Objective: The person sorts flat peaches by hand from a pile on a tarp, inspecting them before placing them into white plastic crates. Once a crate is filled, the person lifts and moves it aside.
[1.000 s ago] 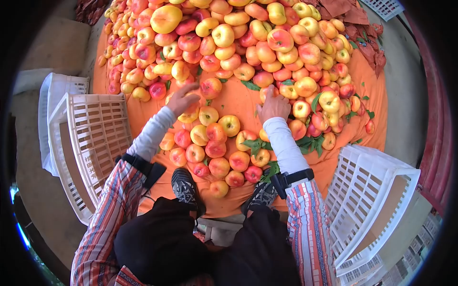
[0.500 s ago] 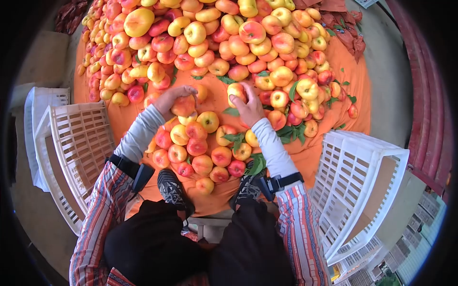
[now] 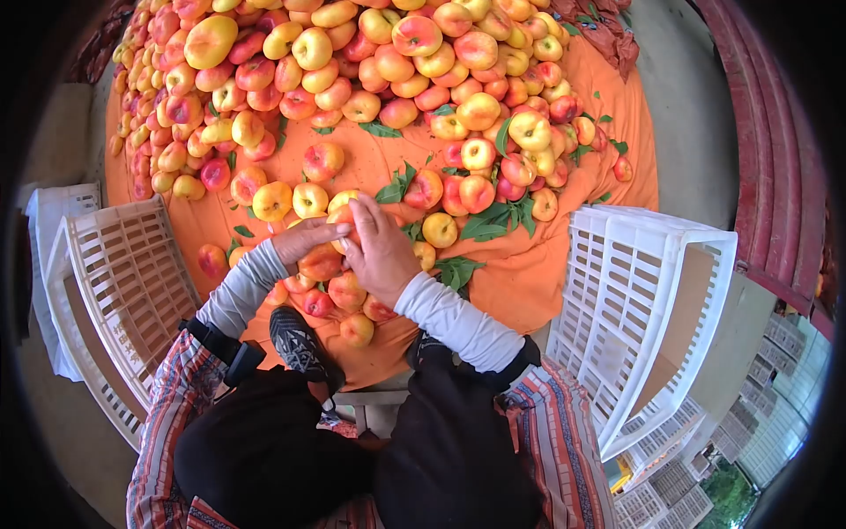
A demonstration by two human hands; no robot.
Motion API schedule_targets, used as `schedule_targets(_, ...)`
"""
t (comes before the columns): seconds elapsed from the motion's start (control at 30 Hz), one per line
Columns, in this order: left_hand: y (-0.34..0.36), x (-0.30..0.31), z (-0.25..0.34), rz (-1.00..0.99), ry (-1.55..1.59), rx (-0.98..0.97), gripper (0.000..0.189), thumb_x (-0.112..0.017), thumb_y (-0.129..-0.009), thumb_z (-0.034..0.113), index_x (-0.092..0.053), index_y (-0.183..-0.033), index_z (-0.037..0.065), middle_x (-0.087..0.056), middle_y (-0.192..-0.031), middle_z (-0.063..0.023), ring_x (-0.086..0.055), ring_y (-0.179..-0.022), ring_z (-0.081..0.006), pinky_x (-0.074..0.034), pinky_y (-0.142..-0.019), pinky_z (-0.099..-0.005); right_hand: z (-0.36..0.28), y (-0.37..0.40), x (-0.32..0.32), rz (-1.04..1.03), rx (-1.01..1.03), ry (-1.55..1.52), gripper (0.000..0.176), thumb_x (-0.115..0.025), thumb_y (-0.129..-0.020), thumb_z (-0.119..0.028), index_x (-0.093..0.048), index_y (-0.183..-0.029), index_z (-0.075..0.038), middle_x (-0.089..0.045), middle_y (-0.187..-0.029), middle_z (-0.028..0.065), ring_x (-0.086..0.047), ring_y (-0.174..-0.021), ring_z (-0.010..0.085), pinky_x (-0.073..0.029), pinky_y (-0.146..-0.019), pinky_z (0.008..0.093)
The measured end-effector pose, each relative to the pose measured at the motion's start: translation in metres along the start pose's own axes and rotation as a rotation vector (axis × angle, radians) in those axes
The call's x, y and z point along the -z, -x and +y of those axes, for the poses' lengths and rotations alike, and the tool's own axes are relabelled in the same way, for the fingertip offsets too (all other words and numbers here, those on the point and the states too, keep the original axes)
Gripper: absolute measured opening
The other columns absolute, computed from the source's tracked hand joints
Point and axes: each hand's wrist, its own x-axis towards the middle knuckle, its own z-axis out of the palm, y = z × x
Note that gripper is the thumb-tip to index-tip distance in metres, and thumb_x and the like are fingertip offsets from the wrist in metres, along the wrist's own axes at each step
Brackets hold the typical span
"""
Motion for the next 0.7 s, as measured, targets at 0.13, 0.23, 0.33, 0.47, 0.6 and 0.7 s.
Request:
schedule_targets(0.13, 0.008, 0.006, -0.021, -0.068, 0.230, -0.022, 0.040, -0.057, -0.084, 0.034, -0.054, -0.107, 0.001, -0.059, -0.093, -0.0075, -0.058, -0.080, -0.0162, -0.049, -0.075, -0.0280, 0.019, -0.006, 0.025, 0.048, -0.080, 0.119, 0.037, -0.049, -0.085, -0.020, -0.043, -0.114, 0.003, -0.052, -0.107, 0.0223, -0.051, -0.098, 0.0347, -0.043, -0.082, 0.0398)
schedule_targets(0.23, 0.007, 0.008, -0.030, -0.080, 0.284, -0.069, 0.043, -0.059, -0.081, 0.033, -0.053, -0.108, 0.001, -0.059, -0.095, -0.0081, -0.058, -0.083, -0.0167, -0.049, -0.076, -0.0290, 0.058, -0.016, 0.038, -0.144, -0.407, 0.623, 0.049, -0.066, -0.072, -0.023, -0.045, -0.110, -0.001, -0.049, -0.109, 0.0194, -0.054, -0.095, 0.0339, -0.046, -0.077, 0.0402)
schedule_targets(0.33, 0.006, 0.008, -0.039, -0.053, 0.438, -0.063, 0.049, -0.060, -0.080, 0.036, -0.048, -0.115, 0.003, -0.058, -0.100, -0.0100, -0.058, -0.089, -0.0199, -0.049, -0.079, -0.0338, 0.078, -0.026, 0.032, -0.342, -0.489, 0.630, 0.061, -0.069, -0.069, -0.027, -0.041, -0.116, -0.001, -0.050, -0.109, 0.0195, -0.054, -0.094, 0.0340, -0.046, -0.079, 0.0389)
schedule_targets(0.47, 0.000, 0.015, -0.046, -0.098, 0.639, -0.092, 0.061, -0.059, -0.079, 0.038, -0.038, -0.125, 0.004, -0.051, -0.116, -0.0149, -0.052, -0.102, -0.0261, -0.048, -0.080, -0.0413, 0.088, -0.027, 0.028, -0.246, -0.471, 0.402, 0.071, -0.072, -0.066, -0.029, -0.038, -0.121, -0.001, -0.049, -0.114, 0.0205, -0.054, -0.098, 0.0336, -0.045, -0.084, 0.0367)
schedule_targets(0.6, 0.002, 0.008, -0.037, -0.137, 0.660, -0.182, 0.068, -0.058, -0.079, 0.039, -0.030, -0.131, 0.006, -0.043, -0.127, -0.0165, -0.046, -0.113, -0.0286, -0.046, -0.082, -0.0424, 0.074, -0.007, 0.025, -0.015, -0.337, 0.133, 0.077, -0.075, -0.063, -0.027, -0.036, -0.124, 0.000, -0.048, -0.117, 0.0192, -0.051, -0.104, 0.0296, -0.041, -0.090, 0.0355)
schedule_targets(0.7, -0.005, 0.005, -0.038, -0.135, 0.673, -0.199, 0.062, -0.056, -0.082, 0.039, -0.033, -0.130, 0.008, -0.043, -0.127, -0.0157, -0.044, -0.114, -0.0309, -0.046, -0.084, -0.0454, 0.040, -0.001, 0.028, -0.065, -0.305, 0.034, 0.076, -0.074, -0.064, -0.026, -0.035, -0.124, -0.001, -0.047, -0.116, 0.0202, -0.049, -0.106, 0.0307, -0.040, -0.091, 0.0364)
